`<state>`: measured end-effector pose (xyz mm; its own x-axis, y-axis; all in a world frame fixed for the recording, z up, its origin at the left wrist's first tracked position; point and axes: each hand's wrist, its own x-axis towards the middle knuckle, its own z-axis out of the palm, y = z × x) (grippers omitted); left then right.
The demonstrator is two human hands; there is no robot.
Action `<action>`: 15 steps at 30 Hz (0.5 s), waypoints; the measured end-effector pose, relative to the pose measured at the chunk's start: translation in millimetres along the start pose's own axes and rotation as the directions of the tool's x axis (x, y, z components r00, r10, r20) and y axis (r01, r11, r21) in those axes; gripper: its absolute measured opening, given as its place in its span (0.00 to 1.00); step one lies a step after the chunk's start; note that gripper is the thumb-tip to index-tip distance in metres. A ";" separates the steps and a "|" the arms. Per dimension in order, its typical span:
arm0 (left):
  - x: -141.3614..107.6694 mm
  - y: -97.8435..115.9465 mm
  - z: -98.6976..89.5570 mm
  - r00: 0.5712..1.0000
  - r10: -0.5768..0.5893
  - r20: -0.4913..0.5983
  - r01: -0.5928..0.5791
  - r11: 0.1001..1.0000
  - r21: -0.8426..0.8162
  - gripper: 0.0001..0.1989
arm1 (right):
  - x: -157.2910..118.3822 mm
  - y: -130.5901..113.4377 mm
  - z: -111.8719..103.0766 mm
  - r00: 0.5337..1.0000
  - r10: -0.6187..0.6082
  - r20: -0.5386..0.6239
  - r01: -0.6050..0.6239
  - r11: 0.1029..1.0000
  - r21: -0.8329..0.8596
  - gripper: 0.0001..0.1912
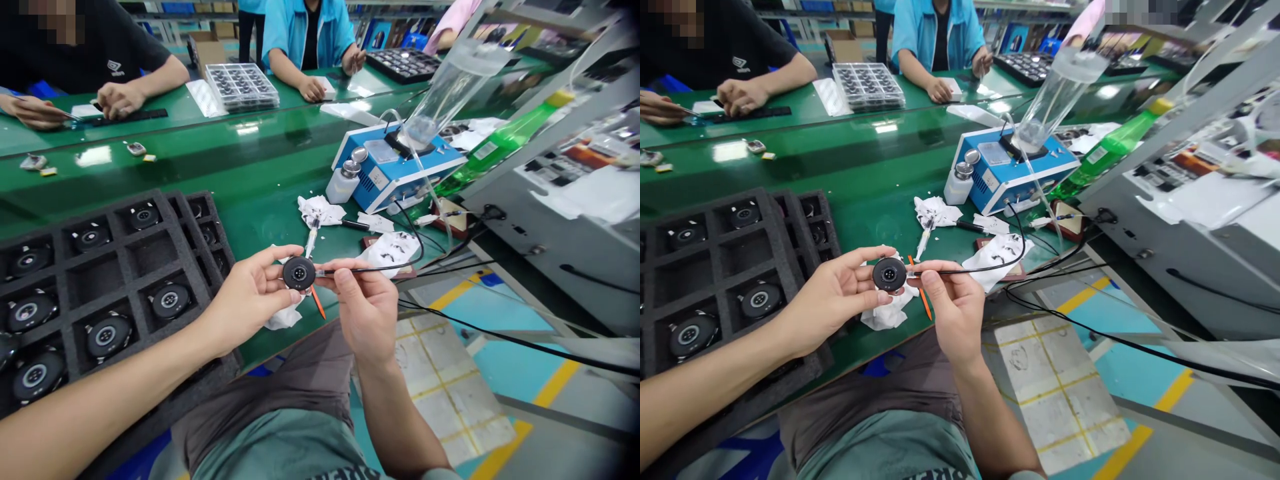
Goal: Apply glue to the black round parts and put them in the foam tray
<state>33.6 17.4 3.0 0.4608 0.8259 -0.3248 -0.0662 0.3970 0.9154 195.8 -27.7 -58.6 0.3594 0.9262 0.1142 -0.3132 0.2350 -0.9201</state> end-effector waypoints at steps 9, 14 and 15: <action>-1.4 -1.0 0.3 1.000 -0.003 -0.004 0.003 1.000 -0.014 0.32 | -1.0 1.0 0.4 1.000 -0.013 0.009 0.013 1.000 0.007 0.04; -1.0 -2.0 -0.5 1.000 -0.003 -0.001 0.003 1.000 -0.010 0.32 | -1.5 0.2 0.9 1.000 -0.015 0.018 0.015 1.000 0.013 0.03; -1.0 -1.9 -0.6 1.000 -0.005 -0.002 0.005 1.000 -0.011 0.33 | -1.6 -0.2 1.1 1.000 -0.017 0.022 0.016 1.000 0.017 0.03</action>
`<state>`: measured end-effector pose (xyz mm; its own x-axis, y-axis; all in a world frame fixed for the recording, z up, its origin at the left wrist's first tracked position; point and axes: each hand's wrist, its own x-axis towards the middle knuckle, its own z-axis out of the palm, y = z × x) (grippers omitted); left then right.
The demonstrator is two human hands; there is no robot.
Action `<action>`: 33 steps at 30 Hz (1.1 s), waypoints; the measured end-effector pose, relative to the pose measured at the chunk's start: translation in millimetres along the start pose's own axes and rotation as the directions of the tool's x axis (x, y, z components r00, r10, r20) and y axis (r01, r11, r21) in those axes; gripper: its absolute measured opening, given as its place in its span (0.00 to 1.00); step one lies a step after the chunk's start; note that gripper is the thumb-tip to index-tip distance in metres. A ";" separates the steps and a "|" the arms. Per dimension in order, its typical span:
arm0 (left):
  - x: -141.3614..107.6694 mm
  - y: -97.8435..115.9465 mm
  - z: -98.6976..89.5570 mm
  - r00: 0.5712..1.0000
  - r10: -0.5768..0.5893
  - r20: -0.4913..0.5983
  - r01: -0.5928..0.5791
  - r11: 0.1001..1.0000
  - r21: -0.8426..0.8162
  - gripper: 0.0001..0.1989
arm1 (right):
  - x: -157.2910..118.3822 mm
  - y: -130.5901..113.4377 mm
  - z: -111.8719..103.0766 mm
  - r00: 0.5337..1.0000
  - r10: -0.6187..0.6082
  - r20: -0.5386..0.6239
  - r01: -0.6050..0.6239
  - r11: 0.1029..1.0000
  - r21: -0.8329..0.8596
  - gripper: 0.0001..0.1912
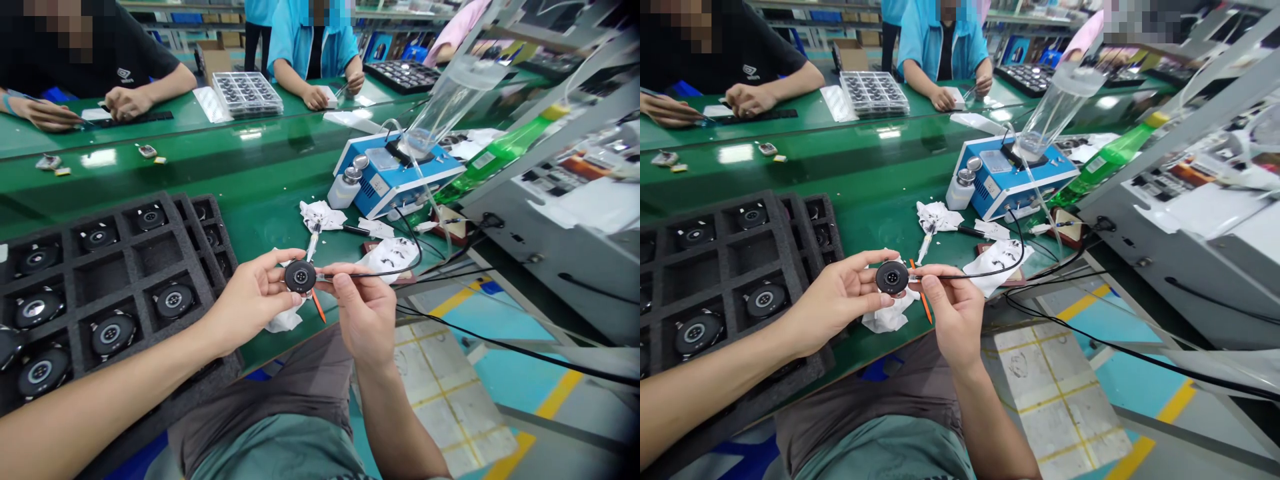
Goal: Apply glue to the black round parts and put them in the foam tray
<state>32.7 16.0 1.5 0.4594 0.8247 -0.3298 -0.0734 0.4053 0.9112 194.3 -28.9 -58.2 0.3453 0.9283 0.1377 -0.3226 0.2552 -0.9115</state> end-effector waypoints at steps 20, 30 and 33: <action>-0.5 0.1 -1.1 1.000 -0.004 -0.002 0.004 1.000 0.006 0.34 | 0.6 -0.7 0.9 1.000 0.006 0.006 -0.006 1.000 -0.002 0.04; -1.0 0.6 -0.2 1.000 0.001 -0.002 -0.001 1.000 -0.002 0.33 | 0.6 -0.7 1.4 1.000 0.005 0.008 -0.005 1.000 0.011 0.03; -0.3 0.0 -0.2 1.000 0.002 0.000 -0.002 1.000 0.003 0.33 | 1.0 -0.2 0.9 1.000 -0.001 0.016 0.000 1.000 0.014 0.03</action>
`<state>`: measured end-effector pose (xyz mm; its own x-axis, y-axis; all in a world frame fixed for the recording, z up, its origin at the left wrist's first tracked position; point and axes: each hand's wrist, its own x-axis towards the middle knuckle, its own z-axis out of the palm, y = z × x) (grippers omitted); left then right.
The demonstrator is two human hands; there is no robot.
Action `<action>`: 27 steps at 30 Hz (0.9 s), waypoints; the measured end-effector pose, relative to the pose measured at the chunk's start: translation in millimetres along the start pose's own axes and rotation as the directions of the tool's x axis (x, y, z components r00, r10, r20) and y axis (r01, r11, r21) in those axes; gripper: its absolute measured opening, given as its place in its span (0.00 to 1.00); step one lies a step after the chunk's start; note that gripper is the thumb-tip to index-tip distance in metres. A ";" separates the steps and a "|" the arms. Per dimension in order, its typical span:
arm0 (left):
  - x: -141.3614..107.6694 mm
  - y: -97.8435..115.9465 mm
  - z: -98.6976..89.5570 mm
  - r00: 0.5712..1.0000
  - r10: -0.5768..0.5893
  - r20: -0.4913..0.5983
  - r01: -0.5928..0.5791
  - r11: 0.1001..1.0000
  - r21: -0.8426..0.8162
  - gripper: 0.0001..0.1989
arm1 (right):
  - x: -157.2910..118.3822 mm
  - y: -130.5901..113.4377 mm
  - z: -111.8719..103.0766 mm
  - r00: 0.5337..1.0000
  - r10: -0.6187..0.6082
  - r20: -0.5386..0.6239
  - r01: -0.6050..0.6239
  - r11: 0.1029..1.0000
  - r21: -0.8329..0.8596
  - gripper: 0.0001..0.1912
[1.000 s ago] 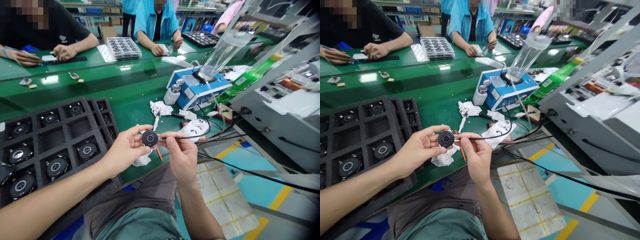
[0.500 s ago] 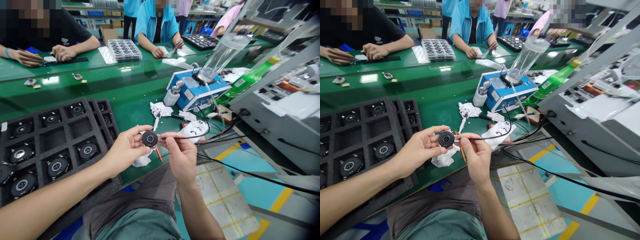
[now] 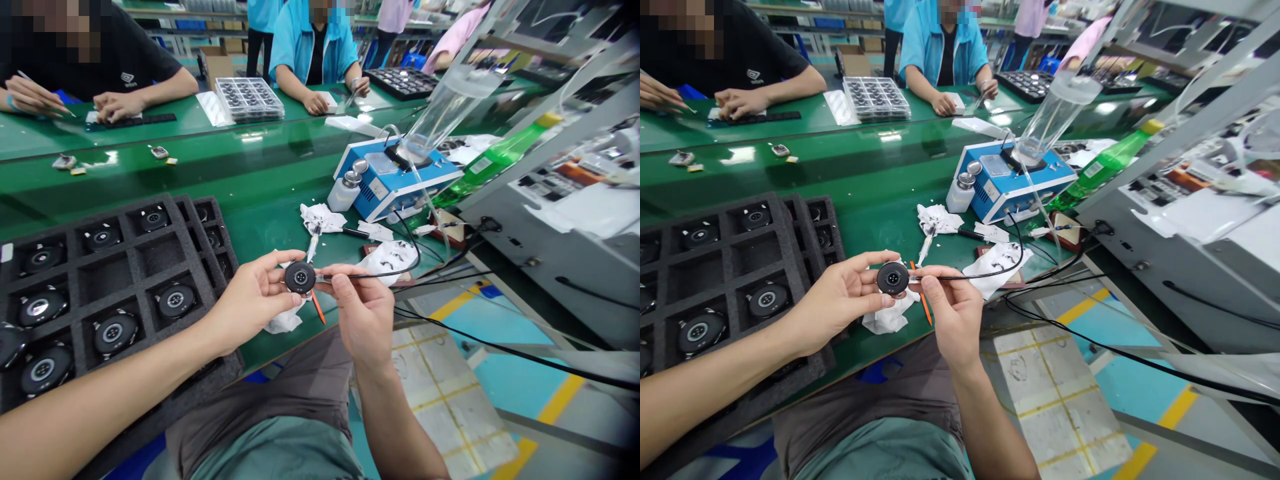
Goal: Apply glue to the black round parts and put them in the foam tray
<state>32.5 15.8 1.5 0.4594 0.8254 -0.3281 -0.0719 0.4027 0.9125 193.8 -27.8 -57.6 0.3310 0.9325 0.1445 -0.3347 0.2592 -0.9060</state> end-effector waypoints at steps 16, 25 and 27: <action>0.5 -1.2 -1.5 1.000 0.006 0.010 -0.006 1.000 0.016 0.34 | -0.3 1.7 -1.1 1.000 -0.005 -0.002 0.005 1.000 0.002 0.03; 0.6 -0.7 -0.8 1.000 -0.001 0.006 0.001 1.000 0.020 0.34 | -0.5 0.2 -0.4 1.000 0.007 -0.014 -0.007 1.000 -0.012 0.04; 0.8 -0.5 -0.5 1.000 -0.002 0.001 0.002 1.000 0.017 0.34 | -0.4 0.7 -0.5 1.000 0.007 -0.007 -0.007 1.000 -0.009 0.03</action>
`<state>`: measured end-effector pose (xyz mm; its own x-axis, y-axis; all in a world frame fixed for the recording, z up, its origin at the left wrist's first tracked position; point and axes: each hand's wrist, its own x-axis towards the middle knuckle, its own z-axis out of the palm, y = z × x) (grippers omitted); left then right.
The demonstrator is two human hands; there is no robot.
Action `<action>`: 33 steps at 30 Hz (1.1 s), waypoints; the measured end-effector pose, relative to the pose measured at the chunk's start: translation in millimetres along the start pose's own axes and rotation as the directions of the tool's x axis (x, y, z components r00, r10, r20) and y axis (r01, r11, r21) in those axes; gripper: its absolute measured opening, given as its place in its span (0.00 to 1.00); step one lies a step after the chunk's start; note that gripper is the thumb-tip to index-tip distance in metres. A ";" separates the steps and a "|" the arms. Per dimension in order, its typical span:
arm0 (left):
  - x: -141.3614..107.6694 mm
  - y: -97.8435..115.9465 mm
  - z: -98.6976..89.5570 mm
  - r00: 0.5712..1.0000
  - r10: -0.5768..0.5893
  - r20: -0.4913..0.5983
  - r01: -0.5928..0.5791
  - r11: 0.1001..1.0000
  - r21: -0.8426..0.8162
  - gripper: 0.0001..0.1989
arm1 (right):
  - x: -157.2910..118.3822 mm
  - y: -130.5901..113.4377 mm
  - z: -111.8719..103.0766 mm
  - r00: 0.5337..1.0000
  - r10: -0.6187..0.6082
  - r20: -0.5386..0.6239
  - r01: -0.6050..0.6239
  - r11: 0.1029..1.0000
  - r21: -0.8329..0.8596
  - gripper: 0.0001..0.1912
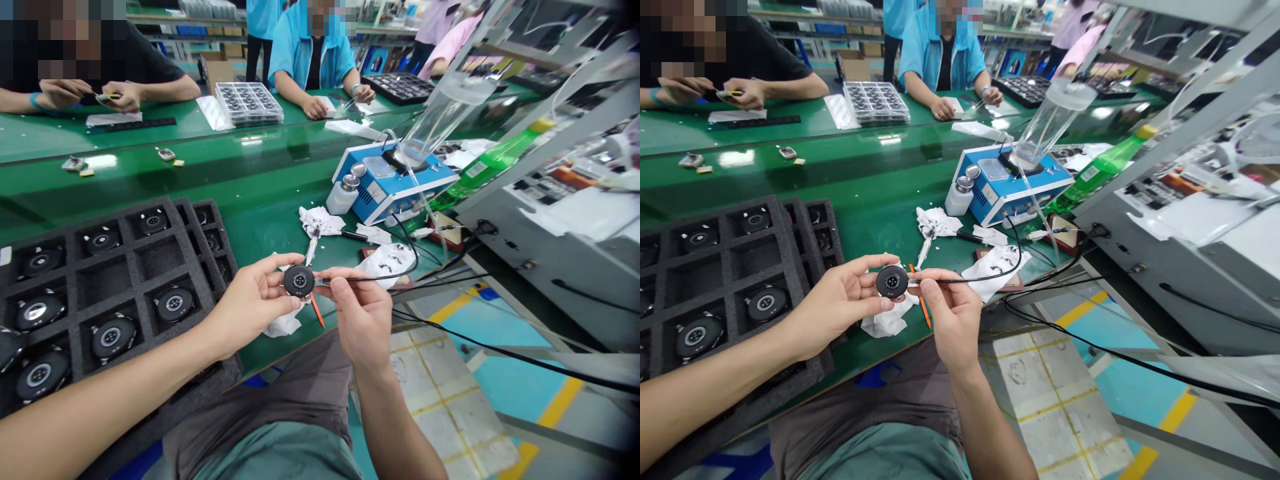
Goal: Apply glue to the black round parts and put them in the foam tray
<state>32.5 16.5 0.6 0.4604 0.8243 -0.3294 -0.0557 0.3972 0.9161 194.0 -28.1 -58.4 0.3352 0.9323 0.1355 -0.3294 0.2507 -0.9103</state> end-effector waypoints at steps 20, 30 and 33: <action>-3.9 4.3 -0.4 0.999 -0.015 -0.035 0.016 1.000 0.020 0.35 | 0.9 6.0 -1.1 0.999 0.043 0.000 -0.043 0.999 0.002 0.05; -4.3 3.6 -0.7 0.999 -0.015 -0.036 0.016 1.000 0.004 0.34 | 2.5 5.7 -1.2 0.999 0.034 0.015 -0.034 0.999 0.008 0.05; -3.5 3.3 0.1 0.999 -0.009 -0.032 0.009 1.000 0.001 0.33 | 2.5 4.8 -1.4 0.999 0.031 0.015 -0.031 1.000 0.004 0.05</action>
<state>30.8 14.9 4.8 0.4322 0.8334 -0.3445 -0.0510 0.4040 0.9133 194.4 -24.9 -63.0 0.3117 0.9434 0.1131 -0.3429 0.2227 -0.9126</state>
